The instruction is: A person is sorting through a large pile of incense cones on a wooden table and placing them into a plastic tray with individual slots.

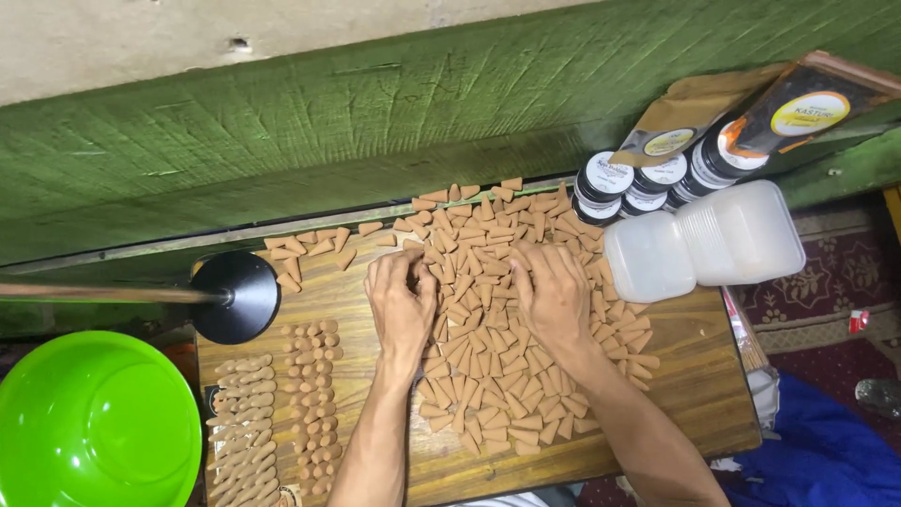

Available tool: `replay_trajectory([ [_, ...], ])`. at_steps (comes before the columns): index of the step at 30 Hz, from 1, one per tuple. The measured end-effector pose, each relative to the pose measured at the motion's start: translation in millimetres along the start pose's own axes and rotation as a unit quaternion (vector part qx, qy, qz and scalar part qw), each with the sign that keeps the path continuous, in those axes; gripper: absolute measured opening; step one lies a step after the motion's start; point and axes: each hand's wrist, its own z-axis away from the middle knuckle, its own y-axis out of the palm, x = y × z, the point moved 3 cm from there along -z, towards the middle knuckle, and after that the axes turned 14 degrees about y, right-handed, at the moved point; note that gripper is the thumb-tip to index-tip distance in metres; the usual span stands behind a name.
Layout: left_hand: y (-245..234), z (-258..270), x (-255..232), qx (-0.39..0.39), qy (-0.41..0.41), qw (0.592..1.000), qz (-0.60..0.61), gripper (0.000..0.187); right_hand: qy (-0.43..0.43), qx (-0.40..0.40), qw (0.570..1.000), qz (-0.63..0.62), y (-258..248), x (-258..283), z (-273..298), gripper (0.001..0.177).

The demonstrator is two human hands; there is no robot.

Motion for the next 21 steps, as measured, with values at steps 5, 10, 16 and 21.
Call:
replay_trajectory([
  [5,-12,-4,-3,0.024,-0.006,1.0,0.001,0.013,0.0,-0.051,0.998,0.035,-10,-1,-6,0.02],
  [10,-32,-22,-27,-0.024,-0.056,0.992,0.11,0.014,0.004,-0.074,0.996,0.05,-25,14,-12,0.018],
  [16,-14,-18,-28,0.017,-0.048,0.983,0.178,0.018,-0.003,0.056,0.997,0.045,-22,30,-11,0.039],
  [21,-17,-30,-52,0.052,0.069,0.993,0.075,0.031,-0.035,0.097,0.995,0.005,-1,16,-3,0.036],
])
